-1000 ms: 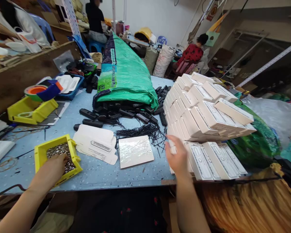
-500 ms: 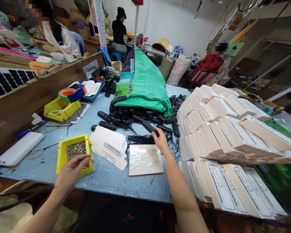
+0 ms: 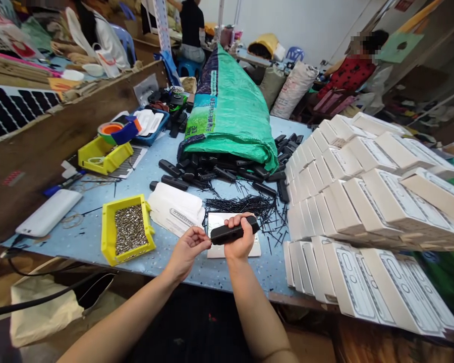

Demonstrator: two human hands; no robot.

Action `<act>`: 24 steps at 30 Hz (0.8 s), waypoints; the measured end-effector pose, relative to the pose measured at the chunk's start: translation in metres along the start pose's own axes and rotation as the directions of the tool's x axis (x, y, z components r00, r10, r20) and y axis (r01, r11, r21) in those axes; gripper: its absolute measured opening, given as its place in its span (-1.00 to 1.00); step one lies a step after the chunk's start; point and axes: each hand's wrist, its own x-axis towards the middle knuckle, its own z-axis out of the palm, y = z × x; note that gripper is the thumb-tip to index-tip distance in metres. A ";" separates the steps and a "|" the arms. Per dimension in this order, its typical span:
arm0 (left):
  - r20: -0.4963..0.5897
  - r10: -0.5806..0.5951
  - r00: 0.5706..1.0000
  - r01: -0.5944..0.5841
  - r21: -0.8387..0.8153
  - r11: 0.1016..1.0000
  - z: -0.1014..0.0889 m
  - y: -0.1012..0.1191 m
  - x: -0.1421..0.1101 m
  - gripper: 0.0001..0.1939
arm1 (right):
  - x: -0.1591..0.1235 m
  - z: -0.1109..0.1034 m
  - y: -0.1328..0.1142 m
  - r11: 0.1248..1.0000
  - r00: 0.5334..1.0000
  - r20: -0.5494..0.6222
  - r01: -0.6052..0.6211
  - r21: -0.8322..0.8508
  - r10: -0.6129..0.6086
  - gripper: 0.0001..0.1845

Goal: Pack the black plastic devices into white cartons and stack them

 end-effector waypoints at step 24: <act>0.569 -0.184 0.802 -0.591 0.800 -0.102 -0.065 0.093 0.033 -0.56 | 0.013 -0.077 0.008 0.370 0.771 0.493 0.630 -0.683 -0.404 -0.74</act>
